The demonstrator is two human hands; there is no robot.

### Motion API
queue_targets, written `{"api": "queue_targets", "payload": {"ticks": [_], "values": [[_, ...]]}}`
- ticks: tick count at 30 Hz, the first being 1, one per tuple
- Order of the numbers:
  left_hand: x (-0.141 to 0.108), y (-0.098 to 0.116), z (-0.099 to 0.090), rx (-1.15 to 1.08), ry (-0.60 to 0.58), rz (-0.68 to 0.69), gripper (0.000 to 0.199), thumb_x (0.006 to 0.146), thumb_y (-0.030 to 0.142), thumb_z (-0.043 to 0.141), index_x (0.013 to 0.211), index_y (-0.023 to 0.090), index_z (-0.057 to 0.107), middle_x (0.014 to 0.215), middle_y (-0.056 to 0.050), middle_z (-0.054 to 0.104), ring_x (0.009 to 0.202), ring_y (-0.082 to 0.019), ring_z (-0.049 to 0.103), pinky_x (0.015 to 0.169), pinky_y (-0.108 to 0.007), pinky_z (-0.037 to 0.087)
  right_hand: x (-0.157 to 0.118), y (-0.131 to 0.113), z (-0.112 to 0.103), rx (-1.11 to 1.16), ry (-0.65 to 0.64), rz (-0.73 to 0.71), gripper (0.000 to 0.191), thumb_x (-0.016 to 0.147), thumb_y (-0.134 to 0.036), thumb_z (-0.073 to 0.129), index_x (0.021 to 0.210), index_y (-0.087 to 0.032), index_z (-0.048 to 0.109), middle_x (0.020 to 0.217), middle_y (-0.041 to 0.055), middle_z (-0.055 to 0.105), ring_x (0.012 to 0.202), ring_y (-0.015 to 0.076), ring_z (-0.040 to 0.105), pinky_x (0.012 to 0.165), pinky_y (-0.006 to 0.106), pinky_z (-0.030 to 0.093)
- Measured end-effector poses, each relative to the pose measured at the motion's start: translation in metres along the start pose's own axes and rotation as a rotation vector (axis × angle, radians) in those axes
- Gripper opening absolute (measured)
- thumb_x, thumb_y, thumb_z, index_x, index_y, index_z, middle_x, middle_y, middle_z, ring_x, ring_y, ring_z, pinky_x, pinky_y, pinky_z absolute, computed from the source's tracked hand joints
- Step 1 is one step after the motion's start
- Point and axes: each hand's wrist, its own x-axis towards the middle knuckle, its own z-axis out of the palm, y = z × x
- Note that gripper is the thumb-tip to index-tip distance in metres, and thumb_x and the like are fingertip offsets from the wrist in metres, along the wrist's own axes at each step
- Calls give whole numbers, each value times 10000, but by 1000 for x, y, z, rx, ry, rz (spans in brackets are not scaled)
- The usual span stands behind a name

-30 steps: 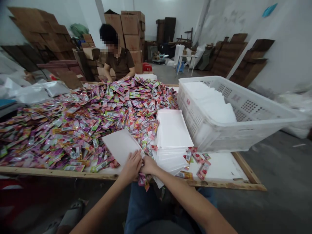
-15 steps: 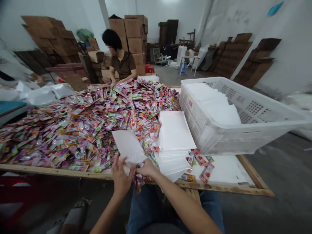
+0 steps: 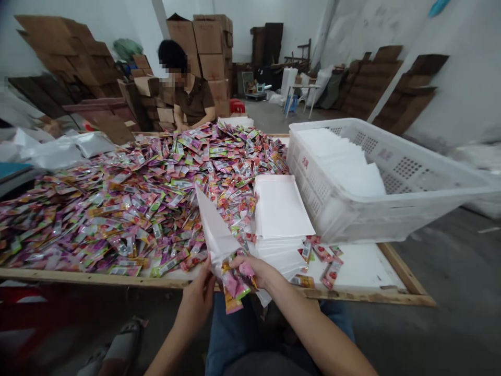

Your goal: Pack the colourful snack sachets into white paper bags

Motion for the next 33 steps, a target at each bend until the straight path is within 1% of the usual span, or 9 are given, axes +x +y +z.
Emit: {"api": "queue_targets", "payload": {"ticks": [5,11,15,18,20,23,27,29,33], "values": [[-11,-1,6,147,-84,78,674,721,195,472,1367,146,286,1226,-140,551,1070,-239,557,869,-330,451,-2,8,-5,82,17,102,157,580,-149,497,716,-140,576,512,-14,602,459,122,560,526,222,462],[-15,-11,10,176,-35,-58,583,758,165,396,1338,140,339,1055,-135,647,838,-216,644,727,-291,475,-7,24,2,132,66,62,236,544,-154,527,772,-140,585,560,-6,627,497,136,584,582,253,469],[-25,-10,24,105,-165,-235,496,742,174,446,1233,105,445,806,-118,692,681,-209,646,618,-246,445,-7,34,17,202,119,-111,364,457,-137,592,819,-158,566,614,-13,632,582,161,601,650,297,471],[-30,-4,32,-52,-208,-202,361,747,197,451,1095,126,515,734,-82,680,642,-187,631,585,-227,434,-5,37,23,212,242,-325,420,447,-183,621,858,-188,536,675,-29,631,653,172,597,693,317,468],[-30,-3,37,-134,-169,-157,298,750,210,439,1022,137,538,720,-66,672,619,-173,616,577,-228,439,-5,37,21,10,360,-483,423,482,-207,623,893,-201,523,759,-22,643,739,185,594,740,332,458],[-25,-11,54,-151,-78,-125,166,703,201,455,798,153,583,661,-60,652,589,-175,594,578,-249,452,-1,29,17,-592,488,-608,325,592,-209,586,913,-182,550,917,46,651,888,215,573,816,353,423],[-15,-23,87,-145,48,-178,146,677,233,449,606,170,560,619,-88,637,607,-201,600,613,-300,480,14,2,23,-1242,684,-317,249,668,-268,591,878,-135,608,937,147,649,916,286,584,779,380,420],[-10,-27,96,-273,89,-199,230,718,300,415,663,157,587,685,-114,659,664,-218,622,656,-332,496,19,-11,27,-1274,696,-247,309,656,-277,616,929,-133,611,977,151,643,943,295,582,776,375,427],[-4,-31,93,-453,217,-233,278,698,366,435,733,148,604,762,-122,676,753,-241,629,722,-365,504,12,-12,25,-938,414,-420,250,751,-311,532,947,-169,596,946,69,653,895,211,598,784,316,444]]}}
